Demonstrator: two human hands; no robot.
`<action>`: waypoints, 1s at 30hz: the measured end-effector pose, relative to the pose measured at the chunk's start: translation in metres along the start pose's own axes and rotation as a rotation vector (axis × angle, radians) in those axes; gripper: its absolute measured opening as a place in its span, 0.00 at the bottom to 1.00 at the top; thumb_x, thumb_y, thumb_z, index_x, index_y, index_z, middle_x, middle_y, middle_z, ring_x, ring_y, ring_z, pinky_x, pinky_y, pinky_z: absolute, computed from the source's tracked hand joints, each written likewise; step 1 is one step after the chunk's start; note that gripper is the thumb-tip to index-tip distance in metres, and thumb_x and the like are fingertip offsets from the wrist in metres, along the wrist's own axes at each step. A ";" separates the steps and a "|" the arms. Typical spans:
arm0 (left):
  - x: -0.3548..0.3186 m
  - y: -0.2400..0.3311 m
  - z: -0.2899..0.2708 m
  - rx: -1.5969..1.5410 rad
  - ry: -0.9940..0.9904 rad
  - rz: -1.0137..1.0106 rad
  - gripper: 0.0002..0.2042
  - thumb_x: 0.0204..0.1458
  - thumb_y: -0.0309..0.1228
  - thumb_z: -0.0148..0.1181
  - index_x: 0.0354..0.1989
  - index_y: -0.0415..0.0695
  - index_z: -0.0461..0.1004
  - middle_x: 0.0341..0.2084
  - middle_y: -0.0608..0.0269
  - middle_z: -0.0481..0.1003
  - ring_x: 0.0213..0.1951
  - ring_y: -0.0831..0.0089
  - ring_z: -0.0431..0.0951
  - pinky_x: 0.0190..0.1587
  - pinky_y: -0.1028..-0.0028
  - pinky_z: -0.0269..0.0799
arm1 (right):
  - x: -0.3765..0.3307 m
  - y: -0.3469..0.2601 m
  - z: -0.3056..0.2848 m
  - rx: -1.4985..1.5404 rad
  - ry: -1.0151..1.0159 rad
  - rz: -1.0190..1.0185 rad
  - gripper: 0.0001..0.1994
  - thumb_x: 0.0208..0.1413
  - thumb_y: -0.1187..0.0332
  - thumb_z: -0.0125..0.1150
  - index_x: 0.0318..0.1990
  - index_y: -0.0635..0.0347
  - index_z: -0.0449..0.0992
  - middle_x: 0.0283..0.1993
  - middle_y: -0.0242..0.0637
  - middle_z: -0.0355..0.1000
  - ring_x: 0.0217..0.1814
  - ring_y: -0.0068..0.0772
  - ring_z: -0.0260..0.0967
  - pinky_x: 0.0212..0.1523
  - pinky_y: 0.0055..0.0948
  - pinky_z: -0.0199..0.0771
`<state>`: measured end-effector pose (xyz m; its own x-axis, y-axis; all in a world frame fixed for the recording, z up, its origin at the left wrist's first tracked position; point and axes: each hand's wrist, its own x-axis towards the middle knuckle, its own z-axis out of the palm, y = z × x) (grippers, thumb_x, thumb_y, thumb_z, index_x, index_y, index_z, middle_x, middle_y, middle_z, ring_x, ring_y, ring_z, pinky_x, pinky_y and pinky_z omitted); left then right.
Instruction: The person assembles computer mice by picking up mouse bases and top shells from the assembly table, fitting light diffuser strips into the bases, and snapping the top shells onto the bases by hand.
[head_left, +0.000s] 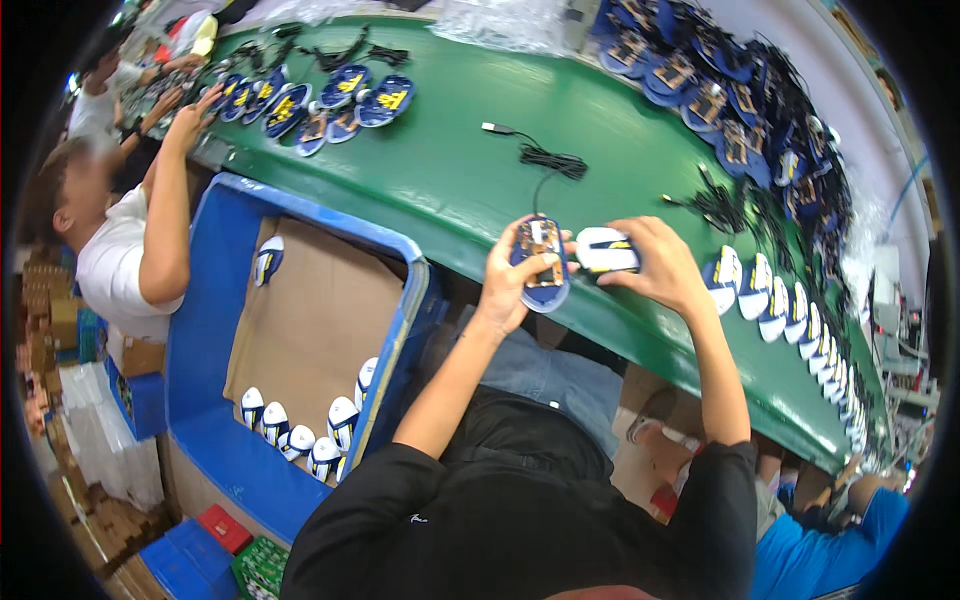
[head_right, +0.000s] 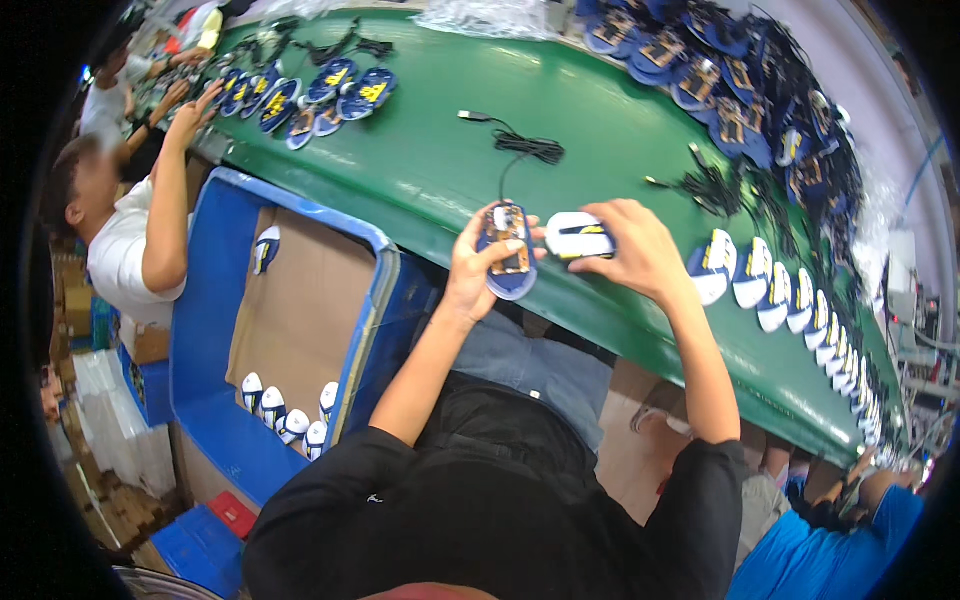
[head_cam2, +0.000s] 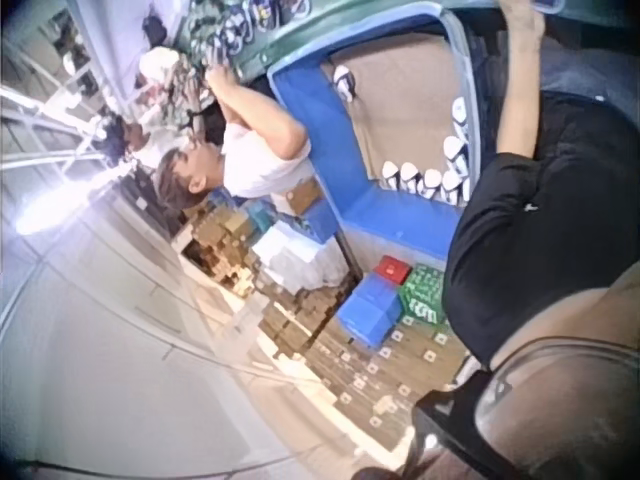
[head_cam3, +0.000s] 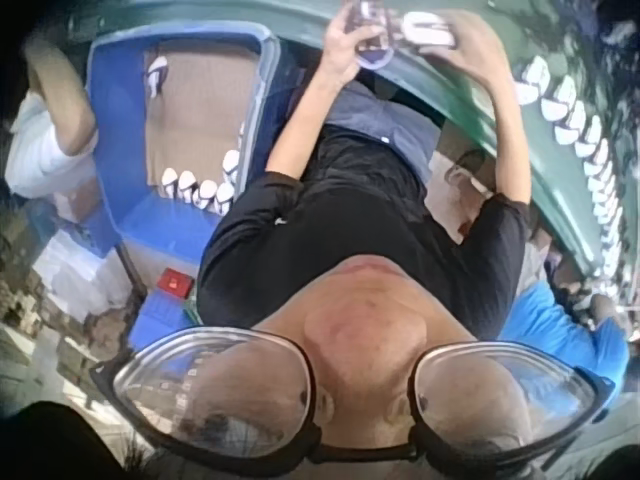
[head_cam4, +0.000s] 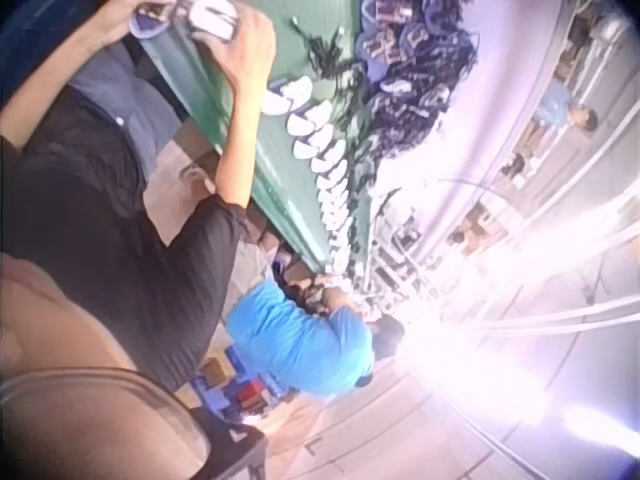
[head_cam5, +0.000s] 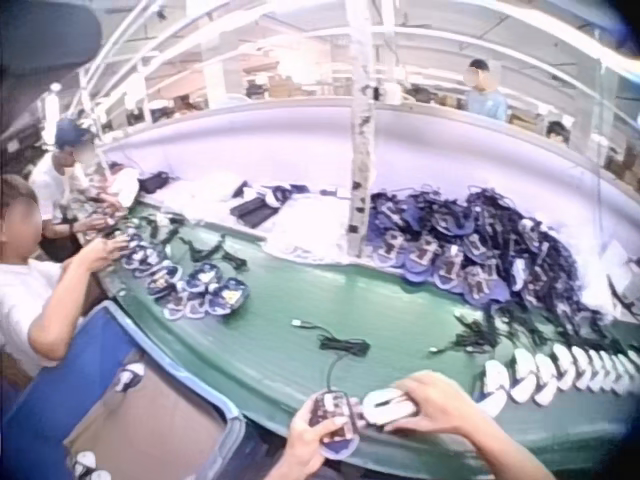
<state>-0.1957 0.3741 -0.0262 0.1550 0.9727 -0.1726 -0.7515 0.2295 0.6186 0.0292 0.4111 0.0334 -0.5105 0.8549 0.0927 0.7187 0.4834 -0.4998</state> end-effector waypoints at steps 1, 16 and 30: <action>-0.001 0.001 -0.001 -0.028 -0.014 0.007 0.25 0.48 0.15 0.57 0.56 0.37 0.60 0.47 0.42 0.72 0.49 0.50 0.76 0.47 0.57 0.79 | -0.001 0.002 0.004 -0.017 0.119 0.049 0.27 0.43 0.57 0.72 0.49 0.61 0.73 0.45 0.43 0.74 0.49 0.44 0.72 0.51 0.38 0.70; 0.002 0.010 0.014 -0.066 0.071 -0.009 0.21 0.48 0.15 0.52 0.54 0.29 0.62 0.54 0.42 0.68 0.55 0.47 0.72 0.54 0.55 0.75 | -0.008 -0.032 0.055 2.308 0.442 0.465 0.25 0.63 0.51 0.45 0.58 0.62 0.66 0.56 0.53 0.68 0.52 0.48 0.71 0.47 0.40 0.76; -0.012 0.005 0.031 0.040 0.095 0.129 0.29 0.63 0.45 0.43 0.66 0.35 0.55 0.58 0.54 0.65 0.58 0.69 0.67 0.62 0.69 0.61 | 0.011 -0.106 0.100 0.599 0.422 0.294 0.34 0.55 0.68 0.58 0.69 0.61 0.51 0.67 0.64 0.48 0.67 0.66 0.53 0.63 0.47 0.62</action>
<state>-0.1813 0.3643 0.0033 -0.0041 0.9870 -0.1607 -0.7350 0.1060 0.6697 -0.0998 0.3502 0.0008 -0.0303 0.9891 0.1440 0.3588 0.1452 -0.9221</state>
